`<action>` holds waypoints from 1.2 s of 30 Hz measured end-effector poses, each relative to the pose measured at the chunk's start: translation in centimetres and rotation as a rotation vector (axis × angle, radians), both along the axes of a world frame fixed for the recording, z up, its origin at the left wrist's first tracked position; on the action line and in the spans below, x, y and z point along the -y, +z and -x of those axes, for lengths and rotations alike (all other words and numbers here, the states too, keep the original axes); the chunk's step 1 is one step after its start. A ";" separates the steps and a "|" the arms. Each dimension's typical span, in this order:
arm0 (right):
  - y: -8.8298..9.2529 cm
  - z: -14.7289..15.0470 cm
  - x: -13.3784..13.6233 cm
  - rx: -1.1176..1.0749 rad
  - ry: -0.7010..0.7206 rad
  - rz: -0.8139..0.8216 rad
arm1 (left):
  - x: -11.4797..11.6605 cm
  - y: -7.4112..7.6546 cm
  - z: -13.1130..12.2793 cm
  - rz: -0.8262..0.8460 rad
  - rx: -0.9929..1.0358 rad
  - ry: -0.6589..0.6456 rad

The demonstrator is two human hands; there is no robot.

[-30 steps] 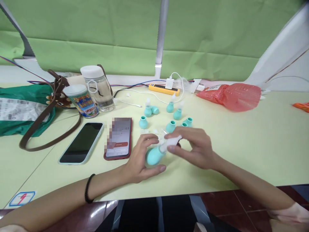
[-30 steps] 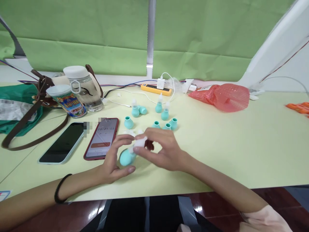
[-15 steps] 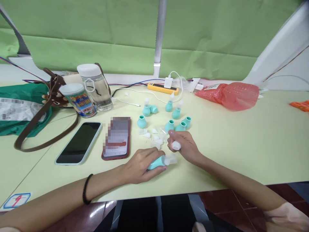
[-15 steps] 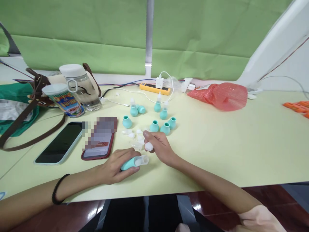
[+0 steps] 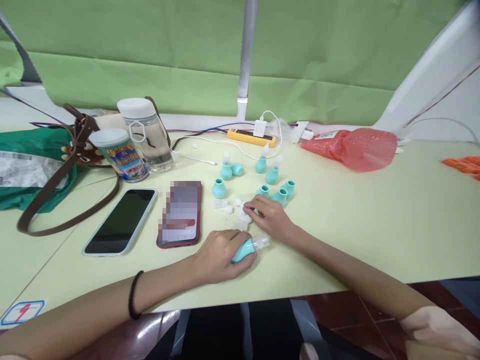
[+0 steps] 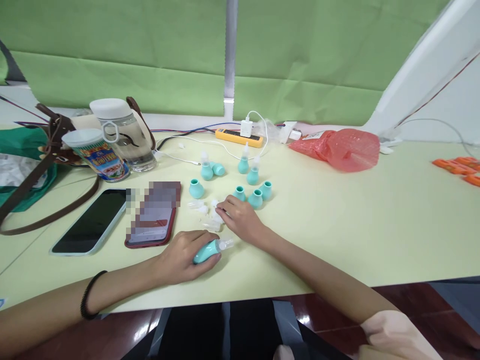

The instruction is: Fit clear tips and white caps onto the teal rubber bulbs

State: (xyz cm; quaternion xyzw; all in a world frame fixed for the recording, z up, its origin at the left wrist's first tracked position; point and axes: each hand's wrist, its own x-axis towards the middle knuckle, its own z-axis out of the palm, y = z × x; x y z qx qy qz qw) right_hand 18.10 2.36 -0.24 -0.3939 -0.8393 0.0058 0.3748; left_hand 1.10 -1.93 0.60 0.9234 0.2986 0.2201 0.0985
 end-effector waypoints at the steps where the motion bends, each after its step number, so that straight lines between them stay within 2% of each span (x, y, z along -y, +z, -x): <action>1: 0.0 0.0 0.0 -0.009 0.010 -0.011 | -0.1 0.0 0.0 -0.004 -0.009 0.027; 4: 0.5 -0.1 0.2 -0.131 0.008 0.000 | -0.4 0.1 0.0 0.017 0.003 0.101; 7: 1.6 -0.4 0.9 -0.330 0.036 0.176 | -0.5 0.3 0.1 0.122 0.072 0.134; 10: 2.5 -0.6 1.8 -0.345 0.145 0.335 | -0.4 0.6 0.2 0.202 0.150 0.119; 13: 2.6 -0.3 2.6 -0.213 0.228 0.351 | -0.2 0.7 0.3 0.263 0.203 0.043; 15: 2.2 0.1 3.0 -0.172 0.283 0.299 | -0.1 0.8 0.4 0.291 0.216 -0.037; 18: 1.7 0.5 3.4 -0.167 0.375 0.208 | 0.0 0.8 0.4 0.268 0.205 -0.151; 21: 1.6 0.4 3.7 -0.189 0.445 0.230 | -0.1 0.7 0.5 0.224 0.171 -0.225; 30: 3.1 0.1 3.7 -0.260 0.641 0.825 | 0.0 0.0 0.5 0.114 0.161 -0.299; 34: 2.4 -0.1 3.2 -0.496 0.655 1.078 | 0.1 0.7 0.5 0.066 0.113 -0.365; 36: 1.9 -0.3 2.9 -0.589 0.655 1.134 | 0.1 1.2 0.6 0.126 0.099 -0.370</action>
